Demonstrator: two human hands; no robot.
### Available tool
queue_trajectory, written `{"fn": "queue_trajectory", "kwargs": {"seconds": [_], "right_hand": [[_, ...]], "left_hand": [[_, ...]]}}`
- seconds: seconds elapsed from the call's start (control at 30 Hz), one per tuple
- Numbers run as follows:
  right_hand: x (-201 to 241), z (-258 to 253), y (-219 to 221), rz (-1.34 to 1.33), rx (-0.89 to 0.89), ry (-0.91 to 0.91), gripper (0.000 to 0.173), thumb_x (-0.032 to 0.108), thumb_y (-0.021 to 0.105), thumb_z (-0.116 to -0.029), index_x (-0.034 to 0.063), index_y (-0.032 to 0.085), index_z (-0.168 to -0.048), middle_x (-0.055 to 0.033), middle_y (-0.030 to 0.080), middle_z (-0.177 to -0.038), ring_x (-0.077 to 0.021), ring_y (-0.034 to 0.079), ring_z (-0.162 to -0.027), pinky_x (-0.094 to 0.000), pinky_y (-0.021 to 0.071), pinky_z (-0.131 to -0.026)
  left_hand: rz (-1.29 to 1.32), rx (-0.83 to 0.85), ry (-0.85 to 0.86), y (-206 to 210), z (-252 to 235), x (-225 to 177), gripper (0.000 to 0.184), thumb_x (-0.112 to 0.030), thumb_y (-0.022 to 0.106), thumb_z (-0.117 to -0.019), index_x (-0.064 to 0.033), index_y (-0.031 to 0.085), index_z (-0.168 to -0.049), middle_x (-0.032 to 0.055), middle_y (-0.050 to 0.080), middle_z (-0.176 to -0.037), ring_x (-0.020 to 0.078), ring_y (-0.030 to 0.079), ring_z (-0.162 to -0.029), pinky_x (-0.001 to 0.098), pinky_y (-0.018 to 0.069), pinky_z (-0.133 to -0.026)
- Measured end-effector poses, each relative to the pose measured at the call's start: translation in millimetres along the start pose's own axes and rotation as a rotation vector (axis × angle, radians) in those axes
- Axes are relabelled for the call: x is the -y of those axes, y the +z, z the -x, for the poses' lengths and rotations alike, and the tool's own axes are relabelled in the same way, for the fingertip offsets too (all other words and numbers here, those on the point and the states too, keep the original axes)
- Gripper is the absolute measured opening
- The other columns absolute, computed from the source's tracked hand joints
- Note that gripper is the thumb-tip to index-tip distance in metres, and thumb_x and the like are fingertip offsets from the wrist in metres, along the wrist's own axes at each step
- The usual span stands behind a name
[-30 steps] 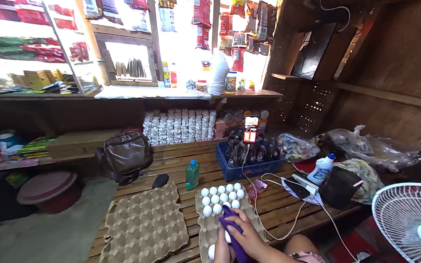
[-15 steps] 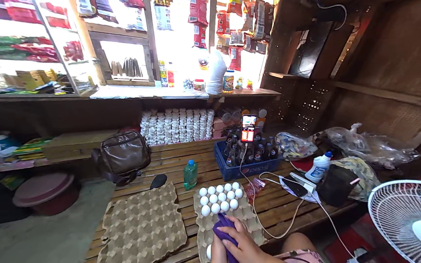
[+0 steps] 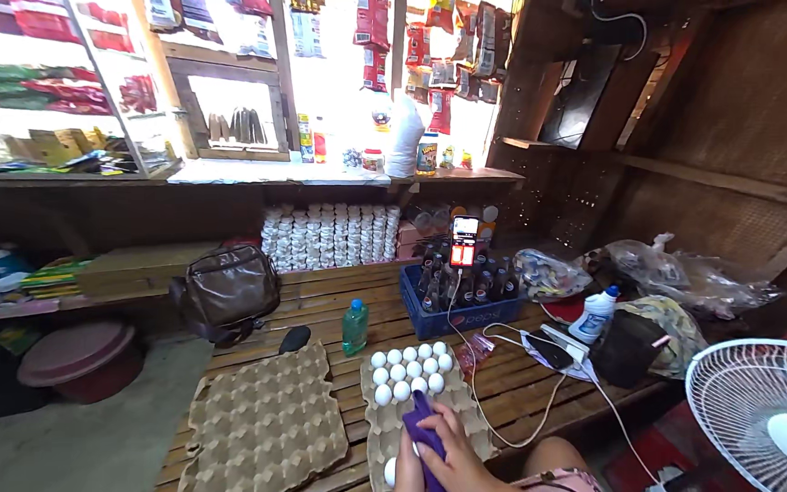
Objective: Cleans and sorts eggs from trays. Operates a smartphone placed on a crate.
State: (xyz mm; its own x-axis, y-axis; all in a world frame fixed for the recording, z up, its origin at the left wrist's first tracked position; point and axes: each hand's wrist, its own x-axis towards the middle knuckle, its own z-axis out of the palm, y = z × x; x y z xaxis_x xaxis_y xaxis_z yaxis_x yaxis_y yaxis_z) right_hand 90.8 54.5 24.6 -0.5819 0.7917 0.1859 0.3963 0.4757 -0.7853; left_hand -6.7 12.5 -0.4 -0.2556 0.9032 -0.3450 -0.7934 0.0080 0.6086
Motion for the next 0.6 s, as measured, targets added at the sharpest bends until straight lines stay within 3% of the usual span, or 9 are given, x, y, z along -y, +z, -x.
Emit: {"fn": "queue_trajectory", "kwargs": {"seconds": [0.07,0.17,0.27,0.33,0.4,0.47,0.6], "right_hand": [[-1.3,2.0,3.3,0.067,0.013,-0.095,0.032,0.025,0.065,-0.0964,0.0058,0.071,-0.121,-0.0265,0.048,-0.148,-0.0422,0.046,-0.137,-0.0542,0.0392,-0.114],[-3.0,-9.5,-4.4,0.023,0.053,-0.057,0.031,0.025,0.063,-0.0974,0.0076,0.071,-0.122,-0.0246,0.048,-0.148,-0.0394,0.046,-0.138,-0.052,0.0384,-0.114],[-0.4,-22.1,-12.3,-0.271,0.046,0.17,0.034,0.021,0.061,-0.098,0.0013,0.066,-0.125,-0.0226,0.053,-0.14,-0.0303,0.051,-0.132,-0.0453,0.0423,-0.111],[3.3,-26.9,-15.5,-0.455,0.034,0.334,0.034,0.021,0.057,-0.101,0.0026,0.06,-0.13,-0.02,0.057,-0.134,-0.0253,0.059,-0.121,-0.0433,0.0494,-0.103],[6.4,-25.4,-14.6,-0.448,0.03,0.335,0.036,0.022,0.056,-0.1016,0.0025,0.059,-0.132,-0.0206,0.056,-0.134,-0.0265,0.057,-0.123,-0.0441,0.0484,-0.104],[9.2,-17.3,-9.0,-0.288,0.027,0.21,0.037,0.022,0.057,-0.0992,0.0009,0.062,-0.13,-0.0236,0.053,-0.139,-0.0328,0.049,-0.133,-0.0478,0.0403,-0.112],[6.7,0.0,5.8,0.024,0.031,-0.087,0.035,0.027,0.063,-0.0976,0.007,0.07,-0.125,-0.029,0.046,-0.149,-0.046,0.044,-0.138,-0.0589,0.0367,-0.114]], "left_hand": [[0.014,-0.051,0.022,1.9,2.4,-2.0,0.063,-0.046,0.007,-0.1103,-0.0074,0.053,-0.128,0.0071,0.069,-0.102,0.0149,0.067,-0.094,0.0373,0.0563,-0.084],[-0.102,-0.069,0.068,4.2,3.3,-3.9,0.053,-0.036,0.011,-0.1119,-0.0043,0.051,-0.128,0.0066,0.067,-0.103,0.0119,0.066,-0.094,0.0342,0.0559,-0.085],[-0.256,0.019,0.131,-3.7,-0.7,-0.4,0.053,-0.029,0.017,-0.1116,0.0033,0.035,-0.15,0.0218,0.053,-0.139,0.022,0.057,-0.121,0.0417,0.0481,-0.103],[-0.315,0.032,0.155,-3.1,-2.4,1.5,0.053,-0.033,0.022,-0.1113,0.0034,0.037,-0.147,0.0207,0.056,-0.13,0.0202,0.06,-0.112,0.0404,0.0521,-0.094],[-0.309,0.031,0.163,-2.8,-1.5,0.9,0.053,-0.033,0.022,-0.1112,0.0043,0.037,-0.146,0.0209,0.057,-0.13,0.0199,0.06,-0.113,0.0402,0.0514,-0.097],[-0.255,-0.006,0.156,-3.3,0.2,-0.2,0.054,-0.032,0.018,-0.1117,0.0048,0.038,-0.147,0.0221,0.056,-0.133,0.0217,0.058,-0.118,0.0416,0.0476,-0.103],[-0.112,-0.101,0.103,1.1,7.9,-6.1,0.055,-0.034,0.011,-0.1117,-0.002,0.051,-0.131,0.0097,0.066,-0.107,0.0133,0.064,-0.096,0.0357,0.0546,-0.087]]}}
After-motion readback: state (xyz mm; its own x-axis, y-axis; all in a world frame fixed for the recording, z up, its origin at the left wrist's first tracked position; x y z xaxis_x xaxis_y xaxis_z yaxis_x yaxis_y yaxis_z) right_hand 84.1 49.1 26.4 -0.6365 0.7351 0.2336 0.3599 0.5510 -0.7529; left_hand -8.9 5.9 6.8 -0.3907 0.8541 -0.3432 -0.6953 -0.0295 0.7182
